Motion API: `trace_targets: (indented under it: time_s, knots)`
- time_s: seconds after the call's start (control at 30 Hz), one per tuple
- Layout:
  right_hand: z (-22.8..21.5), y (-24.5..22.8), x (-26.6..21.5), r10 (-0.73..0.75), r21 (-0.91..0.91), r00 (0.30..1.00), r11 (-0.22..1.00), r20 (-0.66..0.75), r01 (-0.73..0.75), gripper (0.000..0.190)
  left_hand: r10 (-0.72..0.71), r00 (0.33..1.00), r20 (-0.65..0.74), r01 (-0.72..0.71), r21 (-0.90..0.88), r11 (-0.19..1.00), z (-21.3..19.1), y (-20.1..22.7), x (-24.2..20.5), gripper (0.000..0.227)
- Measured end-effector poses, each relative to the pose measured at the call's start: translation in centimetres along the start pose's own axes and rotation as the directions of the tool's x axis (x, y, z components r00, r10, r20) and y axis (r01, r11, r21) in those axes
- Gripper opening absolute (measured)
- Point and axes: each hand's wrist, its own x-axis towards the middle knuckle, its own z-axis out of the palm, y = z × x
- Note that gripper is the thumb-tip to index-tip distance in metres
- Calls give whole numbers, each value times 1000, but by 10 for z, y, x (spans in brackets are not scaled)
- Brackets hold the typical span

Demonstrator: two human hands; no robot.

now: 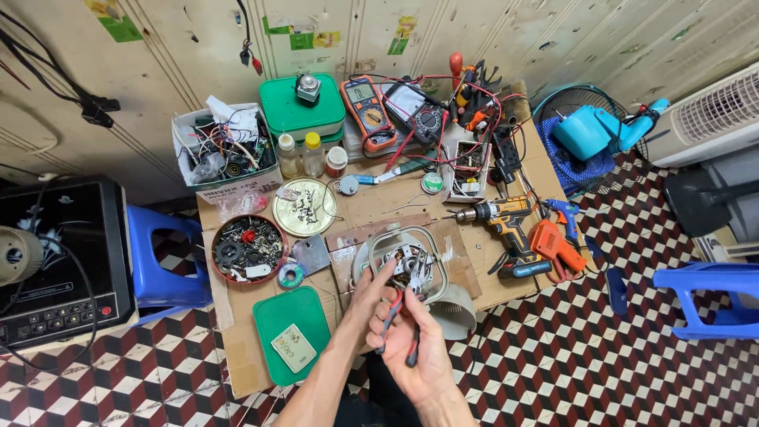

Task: The person repairs a blender motor assembly at a cluttered workbench. They hold the motor housing, work on the motor with pliers, wipe parts with a tissue, spray the assembly from an aerosol can, and reposition the housing while continuing to work on the motor with pliers.

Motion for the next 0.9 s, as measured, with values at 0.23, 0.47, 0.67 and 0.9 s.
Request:
trace_targets:
  time_s: [0.23,0.47,0.67,0.9]
  knots:
    - [-18,-3,3,106,-27,994,994,-6,-106,33,-79,996,37,81,-38,996,-2,-18,24,79]
    - [-19,-15,-2,129,-100,992,987,4,-128,34,172,965,198,-108,-298,948,-6,-31,37,73]
    - [-21,-74,-10,297,-279,945,904,-137,-324,37,237,955,181,-194,-228,954,-8,-32,39,78]
    - [-10,-179,23,671,-586,687,447,-279,-676,33,215,969,124,-187,-207,960,-1,-26,30,87]
